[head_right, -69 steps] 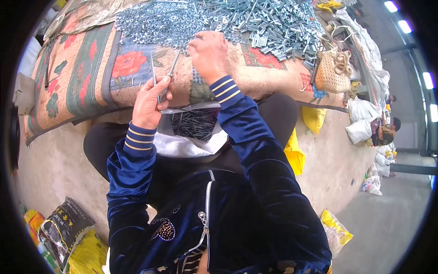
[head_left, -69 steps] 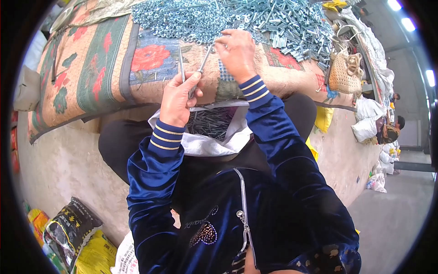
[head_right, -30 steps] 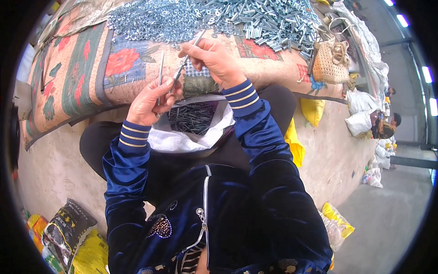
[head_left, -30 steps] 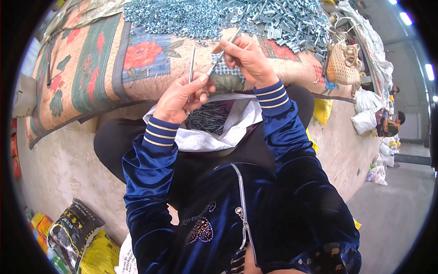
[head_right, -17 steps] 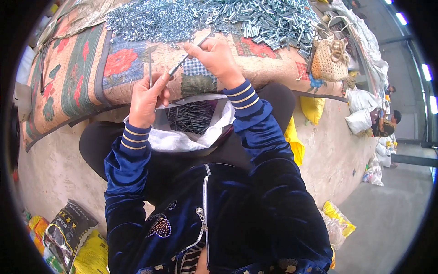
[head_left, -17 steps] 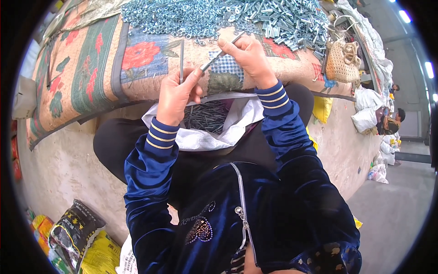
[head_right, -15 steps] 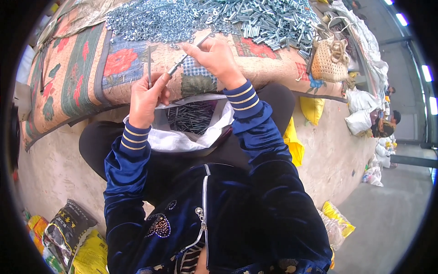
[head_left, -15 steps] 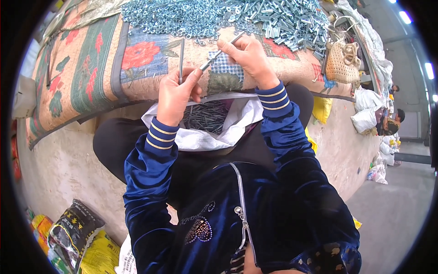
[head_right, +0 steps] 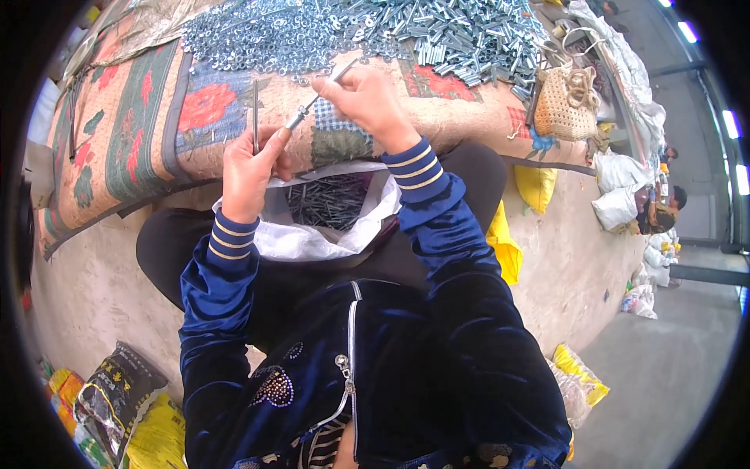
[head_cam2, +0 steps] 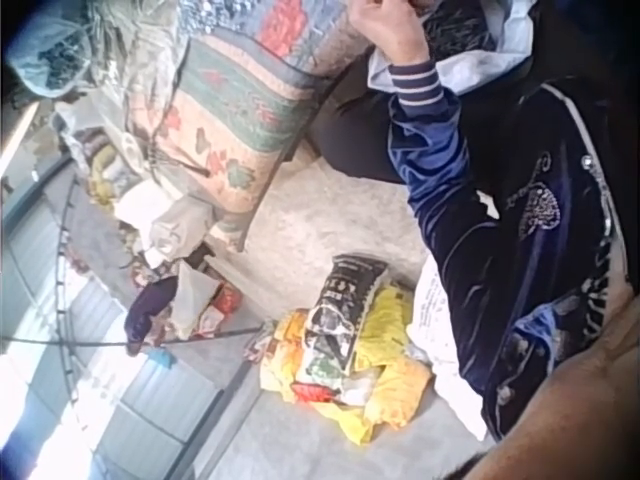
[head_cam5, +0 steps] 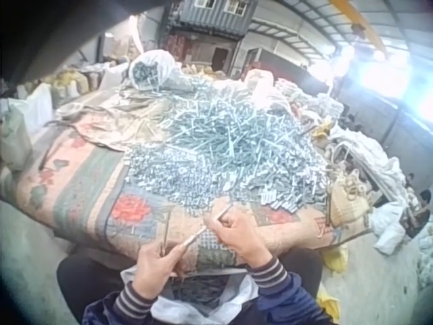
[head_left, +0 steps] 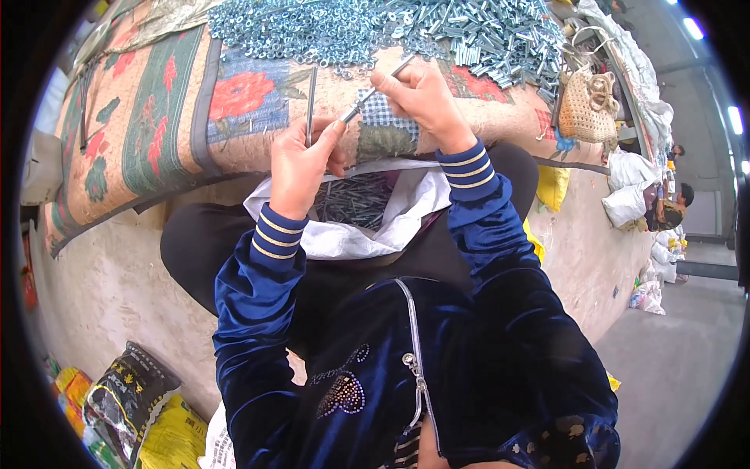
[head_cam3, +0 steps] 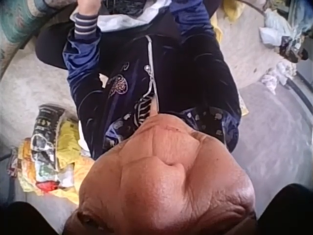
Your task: The person assembles hardware fasteners by sliding nuts and washers onto metal rods by hand. They hold the assembled rods, place them into an open sack, and sort through the pile of hardware on the table.
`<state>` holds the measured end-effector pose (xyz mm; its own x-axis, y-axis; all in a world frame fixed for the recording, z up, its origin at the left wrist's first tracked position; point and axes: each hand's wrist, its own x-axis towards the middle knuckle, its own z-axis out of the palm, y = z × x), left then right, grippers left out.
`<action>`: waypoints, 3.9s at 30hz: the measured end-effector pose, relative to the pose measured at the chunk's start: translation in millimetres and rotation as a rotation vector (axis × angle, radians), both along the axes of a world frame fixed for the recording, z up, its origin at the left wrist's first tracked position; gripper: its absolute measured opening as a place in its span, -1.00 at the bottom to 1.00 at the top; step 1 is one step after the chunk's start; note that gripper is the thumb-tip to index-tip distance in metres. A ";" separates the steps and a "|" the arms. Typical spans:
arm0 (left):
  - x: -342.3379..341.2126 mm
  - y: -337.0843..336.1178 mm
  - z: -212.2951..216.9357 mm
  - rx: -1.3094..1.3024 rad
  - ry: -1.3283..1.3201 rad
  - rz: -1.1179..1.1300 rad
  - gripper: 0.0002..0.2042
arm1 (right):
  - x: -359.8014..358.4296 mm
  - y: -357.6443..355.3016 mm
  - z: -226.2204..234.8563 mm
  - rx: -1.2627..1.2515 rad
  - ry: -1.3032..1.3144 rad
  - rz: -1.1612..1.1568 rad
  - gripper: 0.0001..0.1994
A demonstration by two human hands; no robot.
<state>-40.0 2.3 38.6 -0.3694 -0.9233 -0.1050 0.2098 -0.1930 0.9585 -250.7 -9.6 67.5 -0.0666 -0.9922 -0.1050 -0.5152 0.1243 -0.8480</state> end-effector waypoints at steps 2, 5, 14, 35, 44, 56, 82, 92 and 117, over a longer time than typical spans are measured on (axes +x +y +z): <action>-2.9 -0.2 1.6 0.014 0.011 -0.014 -0.81 | 16.1 10.0 -0.1 -0.326 -0.432 0.090 -0.70; -7.1 7.3 3.1 -0.141 -0.153 0.036 -0.81 | 21.2 20.4 2.0 -0.012 -0.445 0.123 -0.76; 8.6 -12.6 -17.4 -0.059 -0.125 -0.017 -0.81 | -53.9 -5.7 3.7 -0.266 0.407 0.151 -0.66; -0.5 -4.7 2.6 0.196 0.084 -0.413 -0.70 | -23.5 3.1 -4.2 -0.055 -0.984 -0.031 -0.87; -2.5 0.2 6.8 0.348 0.165 -0.094 -0.70 | 31.6 23.9 -4.3 -0.072 -0.559 0.055 -0.84; 10.0 -14.0 -6.2 0.298 0.238 -0.034 -0.81 | -49.8 -25.0 -42.8 -0.418 0.572 -0.193 -0.81; 8.1 -16.4 -15.0 0.371 0.188 -0.140 -0.84 | 3.0 -22.4 -16.0 -0.247 -0.537 0.039 -0.82; 9.8 -18.5 -15.5 0.398 0.333 -0.148 -0.84 | 31.8 -13.7 -9.0 -0.816 0.213 0.031 -0.82; 2.3 -9.3 4.2 0.329 0.281 -0.064 -0.79 | 22.8 5.8 -12.3 0.061 -0.653 0.210 -0.84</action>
<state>-37.7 -7.1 42.9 -0.4806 -0.8321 -0.2769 0.4313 -0.4992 0.7515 -227.9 -3.9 55.2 0.2223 -0.9682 -0.1145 0.0805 0.1352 -0.9875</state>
